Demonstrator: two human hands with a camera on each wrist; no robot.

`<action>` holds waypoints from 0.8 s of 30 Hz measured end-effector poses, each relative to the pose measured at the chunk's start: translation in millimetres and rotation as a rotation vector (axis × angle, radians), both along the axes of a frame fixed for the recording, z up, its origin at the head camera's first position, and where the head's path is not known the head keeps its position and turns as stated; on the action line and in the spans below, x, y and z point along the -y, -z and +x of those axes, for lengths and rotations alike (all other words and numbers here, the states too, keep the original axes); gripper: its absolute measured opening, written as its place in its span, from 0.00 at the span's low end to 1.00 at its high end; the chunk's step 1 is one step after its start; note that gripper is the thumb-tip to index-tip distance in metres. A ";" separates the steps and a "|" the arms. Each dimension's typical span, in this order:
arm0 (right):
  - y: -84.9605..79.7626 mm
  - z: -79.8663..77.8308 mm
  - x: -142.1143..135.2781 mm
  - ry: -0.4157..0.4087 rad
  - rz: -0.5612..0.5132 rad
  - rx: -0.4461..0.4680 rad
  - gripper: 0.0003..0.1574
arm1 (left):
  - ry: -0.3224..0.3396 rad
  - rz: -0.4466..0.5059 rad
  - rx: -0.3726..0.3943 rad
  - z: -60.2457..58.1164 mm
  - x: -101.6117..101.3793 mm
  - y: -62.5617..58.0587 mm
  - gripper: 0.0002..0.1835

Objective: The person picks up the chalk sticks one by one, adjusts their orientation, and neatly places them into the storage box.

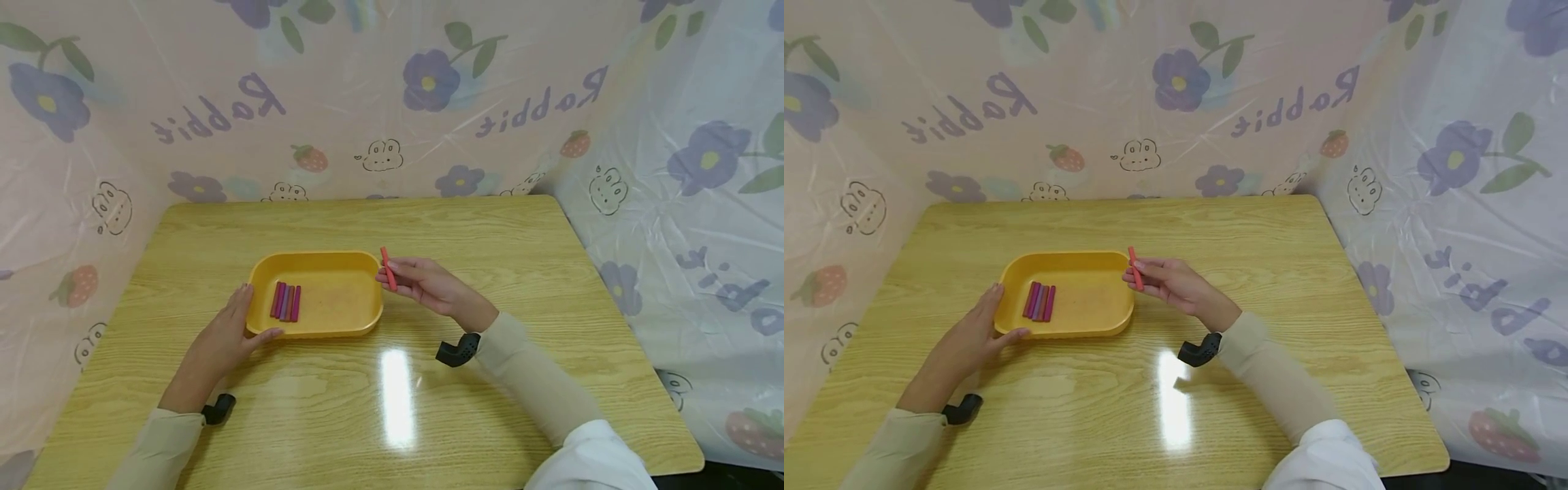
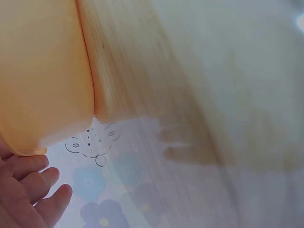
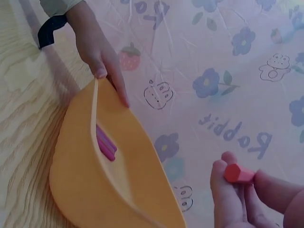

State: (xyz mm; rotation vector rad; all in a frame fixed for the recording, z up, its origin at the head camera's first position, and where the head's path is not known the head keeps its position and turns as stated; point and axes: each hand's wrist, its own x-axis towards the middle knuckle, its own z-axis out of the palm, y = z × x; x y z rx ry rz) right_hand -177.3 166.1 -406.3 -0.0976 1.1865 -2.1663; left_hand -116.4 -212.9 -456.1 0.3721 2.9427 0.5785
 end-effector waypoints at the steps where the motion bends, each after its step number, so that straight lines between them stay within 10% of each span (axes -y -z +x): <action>1: -1.1 -0.1 3.8 0.001 -0.005 0.002 0.28 | -0.001 0.001 -0.001 -0.1 0.1 0.5 0.59; 24: 0.2 -4.9 69.9 0.011 0.002 0.031 0.22 | -0.016 -0.005 -0.006 -0.2 0.5 1.6 0.60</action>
